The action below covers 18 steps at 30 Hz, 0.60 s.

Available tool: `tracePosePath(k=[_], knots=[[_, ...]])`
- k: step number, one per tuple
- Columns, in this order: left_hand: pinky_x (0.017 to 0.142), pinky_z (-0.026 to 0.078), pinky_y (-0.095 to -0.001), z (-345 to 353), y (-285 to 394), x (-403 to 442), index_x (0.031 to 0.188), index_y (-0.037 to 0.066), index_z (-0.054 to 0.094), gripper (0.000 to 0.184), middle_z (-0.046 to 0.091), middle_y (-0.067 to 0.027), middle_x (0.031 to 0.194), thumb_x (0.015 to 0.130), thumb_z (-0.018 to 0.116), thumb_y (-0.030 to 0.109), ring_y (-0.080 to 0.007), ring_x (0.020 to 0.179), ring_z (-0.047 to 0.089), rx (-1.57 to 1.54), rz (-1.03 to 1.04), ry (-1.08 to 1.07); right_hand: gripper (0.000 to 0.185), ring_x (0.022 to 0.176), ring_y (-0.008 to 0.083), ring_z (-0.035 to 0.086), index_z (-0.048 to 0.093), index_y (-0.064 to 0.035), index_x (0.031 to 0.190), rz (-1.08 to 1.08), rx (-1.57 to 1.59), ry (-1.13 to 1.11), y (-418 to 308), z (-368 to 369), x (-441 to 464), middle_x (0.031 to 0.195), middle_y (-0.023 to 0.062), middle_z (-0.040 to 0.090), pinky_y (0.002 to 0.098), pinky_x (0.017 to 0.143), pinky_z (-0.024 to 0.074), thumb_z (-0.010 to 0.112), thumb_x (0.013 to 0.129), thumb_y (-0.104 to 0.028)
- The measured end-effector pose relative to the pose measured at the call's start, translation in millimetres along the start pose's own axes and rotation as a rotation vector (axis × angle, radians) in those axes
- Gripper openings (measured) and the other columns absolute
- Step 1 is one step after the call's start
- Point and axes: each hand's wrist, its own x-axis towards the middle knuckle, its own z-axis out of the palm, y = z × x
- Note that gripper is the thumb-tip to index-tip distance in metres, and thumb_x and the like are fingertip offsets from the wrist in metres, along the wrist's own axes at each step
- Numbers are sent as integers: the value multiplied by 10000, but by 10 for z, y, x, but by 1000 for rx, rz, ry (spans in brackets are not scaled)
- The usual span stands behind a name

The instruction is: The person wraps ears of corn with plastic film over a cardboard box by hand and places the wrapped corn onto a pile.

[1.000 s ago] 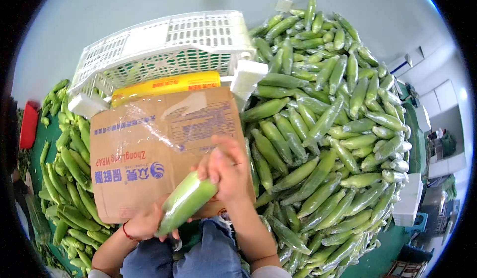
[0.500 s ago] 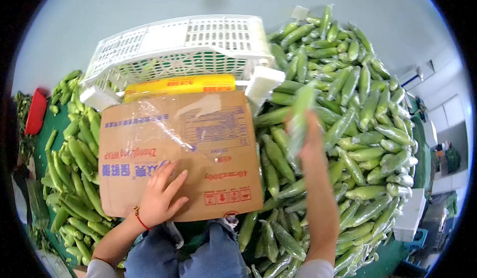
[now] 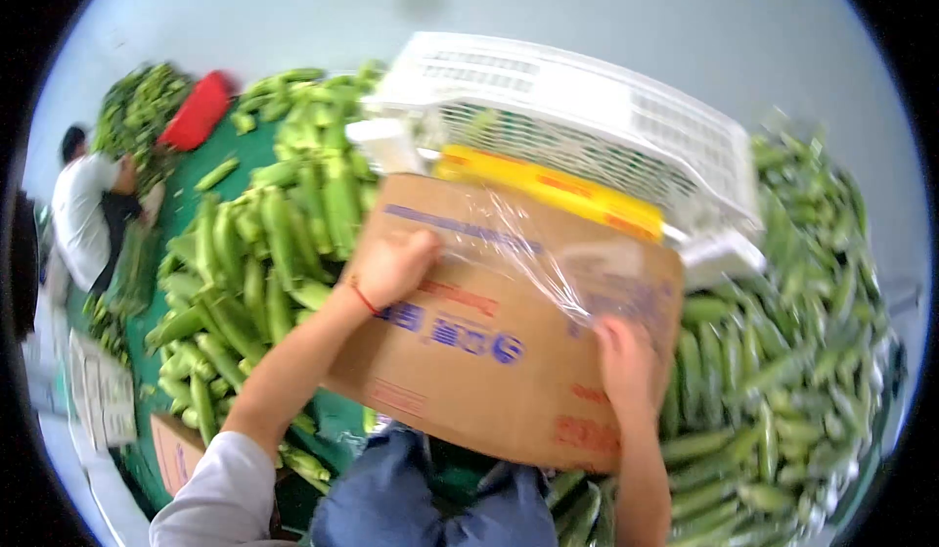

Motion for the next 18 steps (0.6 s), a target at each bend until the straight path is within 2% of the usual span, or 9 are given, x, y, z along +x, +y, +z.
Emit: tracePosePath(k=[2,5,8,9,10,12,14,16,18], knots=[[595,500,-459,-174,42,-288,967,85,536,104,611,-134,759,868,562,102,-365,702,626,-29,139,255,135,848,156,609,631,8,942,280,408,2,79,-187,-233,903,82,654,315,786,485,569,932,-112],[605,501,-392,-545,100,-1111,885,66,560,71,610,-96,801,820,586,55,-297,711,617,-243,122,96,95,722,120,589,549,30,940,142,498,-134,134,-375,-685,765,70,626,261,696,482,523,955,-60],[743,569,-384,-450,206,-1929,888,60,570,86,651,-102,878,810,604,65,-303,858,673,-71,304,78,82,675,112,581,551,16,916,232,561,-424,208,-427,-1021,730,53,613,250,650,478,525,954,-51],[625,513,-370,-352,306,-2065,903,51,554,118,588,-91,814,788,574,67,-289,718,604,-129,312,228,79,659,104,566,544,14,910,232,549,-503,218,-417,-1114,716,44,594,243,631,469,514,955,-45],[631,517,-387,-240,319,-2224,905,37,564,147,609,-103,834,771,612,72,-314,726,612,-127,316,274,78,643,97,550,537,11,904,233,535,-581,208,-416,-1169,703,35,574,236,612,461,504,956,-38],[758,513,-422,-128,-12,-2548,1012,14,567,281,612,-166,962,760,656,101,-354,853,609,-111,91,17,76,673,96,569,540,9,898,218,488,-579,140,-393,-1212,731,41,597,230,627,465,518,951,-41],[896,453,-464,195,-479,-2683,1164,-9,527,460,572,-211,1057,766,687,158,-383,1022,552,211,-310,509,75,682,95,576,542,9,902,242,485,-535,45,-349,-1204,746,45,608,227,627,466,525,951,-45],[980,391,-489,510,-1234,-2673,1309,30,434,623,488,-228,1212,785,710,223,-402,1145,461,233,-982,852,82,682,92,576,543,6,904,258,480,-546,61,-325,-1192,759,49,617,227,619,462,531,955,-57],[984,392,-504,657,-1511,-2703,1376,84,377,717,423,-214,1290,781,731,269,-421,1185,420,37,-1552,786,85,671,92,571,544,4,904,197,449,-528,109,-297,-1188,755,49,616,230,610,461,530,958,-60]])
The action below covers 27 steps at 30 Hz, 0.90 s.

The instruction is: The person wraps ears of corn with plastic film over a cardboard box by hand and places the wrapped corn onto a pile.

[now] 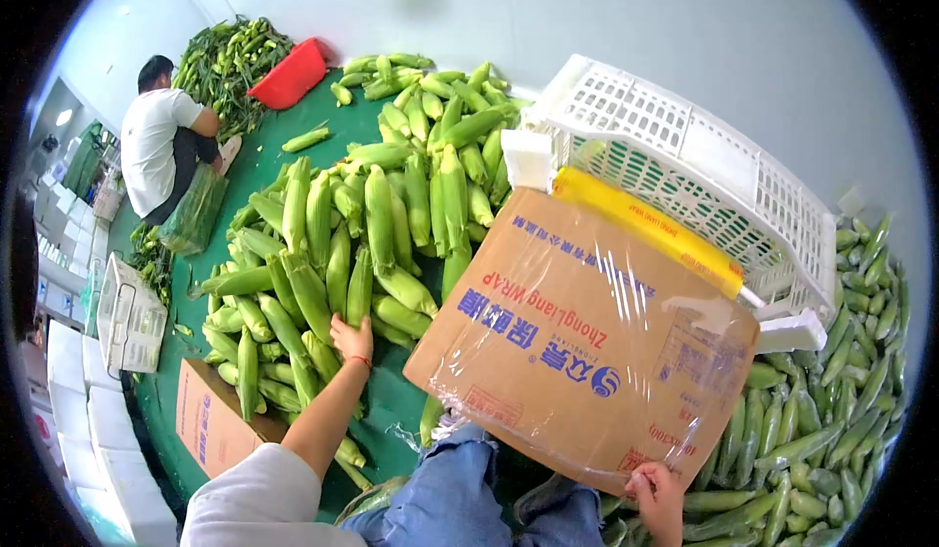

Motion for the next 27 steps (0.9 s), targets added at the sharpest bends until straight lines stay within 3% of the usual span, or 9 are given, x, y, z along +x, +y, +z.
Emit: tracePosePath(k=[6,10,12,14,18,20,22,25,27], knots=[[894,473,-467,131,-297,3,1494,195,252,947,419,-221,1276,727,803,257,-415,1067,533,179,301,-40,72,678,122,617,570,8,917,76,46,33,2,17,-29,731,65,644,259,655,495,549,946,-55],[884,492,-464,131,-379,197,1516,152,196,898,492,-253,1338,803,738,211,-375,1093,592,-44,167,-337,71,671,165,649,617,-9,913,47,10,91,-95,59,-45,735,62,665,291,686,497,590,919,-75],[934,478,-418,-325,-67,-17,1515,115,191,838,452,-213,1405,855,695,222,-315,1168,558,-549,-62,-573,43,720,212,636,630,-32,897,-32,-61,148,32,98,-101,757,76,672,326,715,483,620,887,-72],[971,457,-376,-828,169,-200,1512,93,187,792,441,-172,1419,890,662,216,-276,1210,518,-649,-68,-544,43,761,236,610,643,-49,885,-105,-209,241,-130,135,-152,762,78,664,345,723,473,644,856,-82],[981,447,-401,-1711,923,-811,1458,81,343,724,475,-182,1366,825,694,92,-300,1178,526,-726,626,-683,65,797,260,560,668,-84,865,-205,-475,377,-184,261,-246,761,64,643,384,743,452,680,806,-106],[952,463,-405,-1998,1581,-1115,1371,134,497,676,512,-169,1307,740,718,36,-323,1157,538,-168,1381,-582,90,769,260,550,677,-114,888,-223,-555,389,-217,325,-258,760,43,637,392,783,429,683,804,-144],[907,480,-400,-1949,2074,-1590,1308,202,570,642,549,-144,1242,699,733,81,-331,1109,550,-119,1762,-626,113,714,279,571,655,-97,922,-326,-643,358,-288,321,-225,753,65,632,399,718,450,669,817,-136],[887,489,-408,-1523,2355,-2083,1315,235,563,639,572,-118,1211,707,730,134,-327,1060,559,-104,1944,-777,57,695,239,643,622,-59,899,-119,-650,286,-445,246,-337,822,78,683,367,658,500,624,879,-112],[891,482,-419,-1199,2370,-2230,1318,223,565,608,565,-131,1221,737,719,131,-341,1063,554,-93,1915,-1003,104,666,214,642,606,-27,927,-69,-5,261,-575,39,-458,782,52,665,352,669,523,618,879,-118]])
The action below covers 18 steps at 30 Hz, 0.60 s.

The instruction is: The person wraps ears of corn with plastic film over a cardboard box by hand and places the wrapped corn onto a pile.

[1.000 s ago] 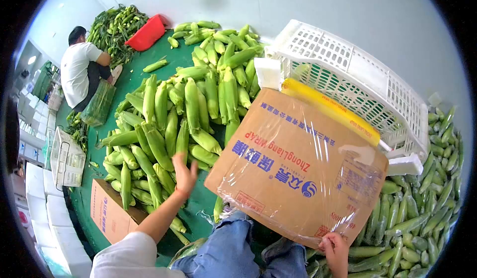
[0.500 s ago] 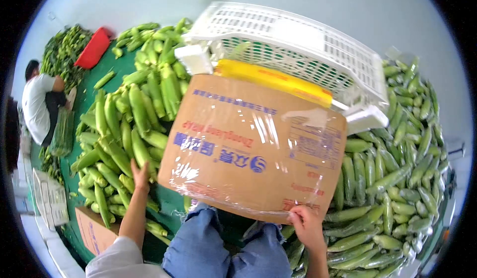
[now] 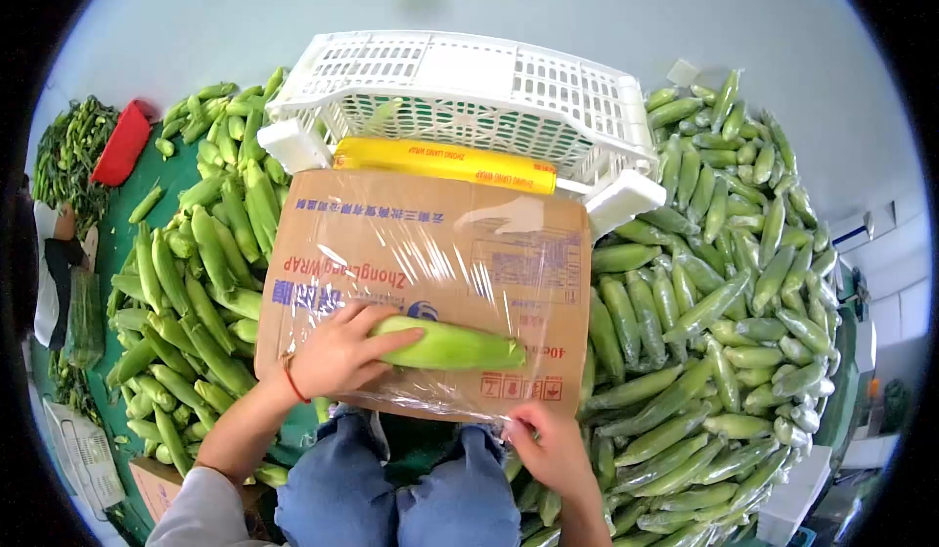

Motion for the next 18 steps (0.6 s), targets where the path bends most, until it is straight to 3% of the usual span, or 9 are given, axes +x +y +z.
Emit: tracePosePath(k=[2,4,6,8,9,11,13,15,18], knots=[[894,482,-416,-4,-67,72,1333,227,553,625,558,-138,1233,738,715,129,-350,1053,557,-102,-32,-63,203,808,167,640,579,12,1018,16,613,39,-57,-77,111,876,17,673,329,811,526,597,899,-152],[958,464,-428,-57,-93,105,1389,158,491,695,533,-168,1294,747,750,218,-376,1128,541,-124,-66,-192,301,891,216,626,577,-3,1066,-109,184,155,-104,257,585,938,54,667,355,847,495,619,893,-246],[1002,436,-443,18,-8,-198,1404,97,456,773,514,-184,1327,729,784,281,-373,1213,503,-157,-294,125,381,947,267,598,594,-25,1070,-593,-684,205,-42,669,1119,998,92,645,381,858,466,639,876,-350],[1004,447,-452,153,100,-621,1430,-8,372,973,485,-237,1362,676,840,391,-344,1307,464,-80,-455,357,415,902,292,582,606,-37,1039,-597,-702,212,92,703,1307,987,110,621,405,810,464,644,854,-407],[899,522,-402,231,144,-793,1298,-35,506,707,581,-227,1246,743,811,279,-319,1190,578,44,-581,265,434,880,305,574,613,-44,1024,-578,-709,210,143,730,1306,981,120,609,416,786,463,647,842,-436],[797,554,-328,305,-273,-1210,1080,-32,613,330,663,-195,1086,832,720,158,-263,1038,666,63,-280,199,393,832,280,564,636,-65,954,-620,-694,250,92,741,1380,924,84,586,406,719,475,661,819,-434],[768,539,-289,-104,-287,-940,916,0,630,70,687,-145,918,865,633,48,-196,892,682,-492,-893,398,362,810,277,565,643,-75,927,-675,-669,290,58,729,1443,869,66,574,400,692,481,670,810,-417],[739,506,-293,-497,-616,-594,903,18,603,32,635,-124,875,878,587,31,-170,820,623,-361,-640,701,318,788,261,565,654,-84,888,-728,-672,319,61,735,1478,842,50,561,381,643,489,686,796,-386],[698,483,-368,-558,-318,-115,965,11,540,197,536,-145,924,823,663,72,-305,805,570,-257,-189,603,301,773,254,567,657,-85,872,-703,-661,312,93,726,1513,835,48,560,372,626,493,691,798,-375]])
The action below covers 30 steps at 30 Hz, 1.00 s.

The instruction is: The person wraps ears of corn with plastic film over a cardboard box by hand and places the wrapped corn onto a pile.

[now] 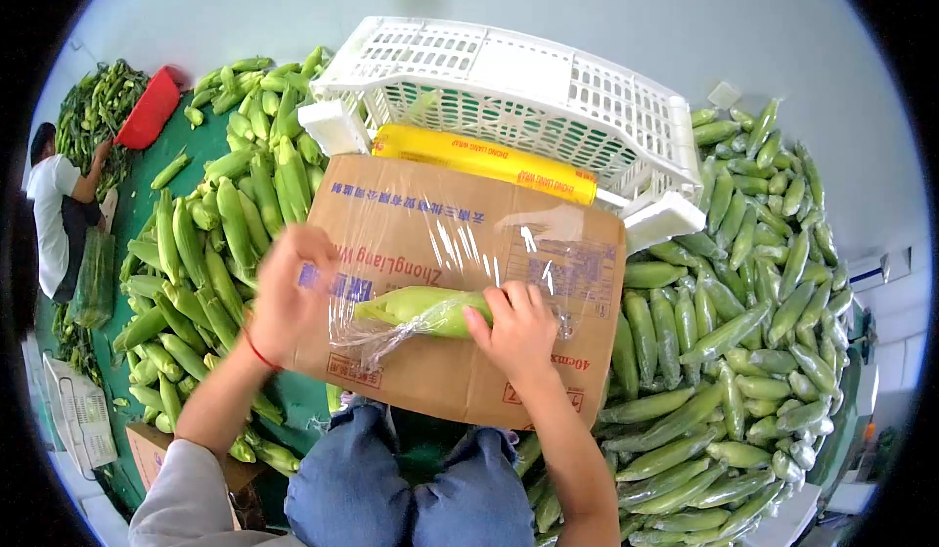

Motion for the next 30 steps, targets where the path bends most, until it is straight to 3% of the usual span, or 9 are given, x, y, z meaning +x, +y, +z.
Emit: tracePosePath(k=[3,8,12,17,21,23,25,26,30], knots=[[687,495,-401,390,287,-463,980,27,549,606,534,-184,950,661,830,459,-356,843,579,393,159,-33,278,758,252,575,662,-94,865,41,-10,32,10,34,51,827,49,562,366,612,494,688,810,-365],[690,534,-379,446,-11,-1043,879,66,634,95,667,-89,1030,819,704,94,-287,816,652,416,-133,-74,235,751,245,589,666,-116,882,71,7,9,-10,43,34,810,49,557,365,594,492,675,830,-345],[659,515,-360,11,-161,-248,908,13,675,108,660,-135,863,803,692,-5,-258,749,652,317,-91,158,211,746,232,593,655,-121,871,-38,26,-26,7,30,56,803,42,551,353,574,491,669,832,-328],[642,540,-391,751,-727,453,812,138,749,191,689,-153,769,815,621,280,-314,701,666,413,-88,-648,211,673,246,606,641,-109,835,-66,67,17,1,54,81,750,40,566,354,537,492,653,845,-320],[576,535,-454,620,212,-56,972,59,670,284,646,-148,662,914,560,313,-346,629,661,461,-138,-757,324,572,302,626,627,-77,875,108,25,-293,-226,-299,-65,671,94,603,401,505,508,578,908,-395],[846,525,-473,495,439,-540,1328,-37,441,666,547,-285,1256,875,615,419,-432,1059,614,306,-100,-689,393,538,333,627,607,-60,936,202,58,-505,-339,-374,-141,627,121,606,428,498,515,532,934,-446],[1066,381,-482,556,435,-701,1410,-70,346,806,372,-278,1453,872,606,472,-435,1300,441,328,-59,-635,464,513,363,622,577,-47,999,276,150,-677,-366,-385,-150,575,141,593,456,495,520,484,952,-499],[1105,312,-490,594,378,-637,1423,-63,334,826,351,-276,1468,869,605,486,-416,1348,377,396,-48,-643,449,705,363,666,541,-49,1105,430,146,-869,-395,-494,41,809,169,659,451,616,544,555,924,-460],[1154,255,-432,907,-373,76,1427,-79,320,813,306,-287,1490,850,644,394,-381,1410,290,453,-1,-396,539,1153,332,526,535,-59,1197,-82,108,-199,-324,-346,16,1326,148,484,471,932,445,723,793,-363]])
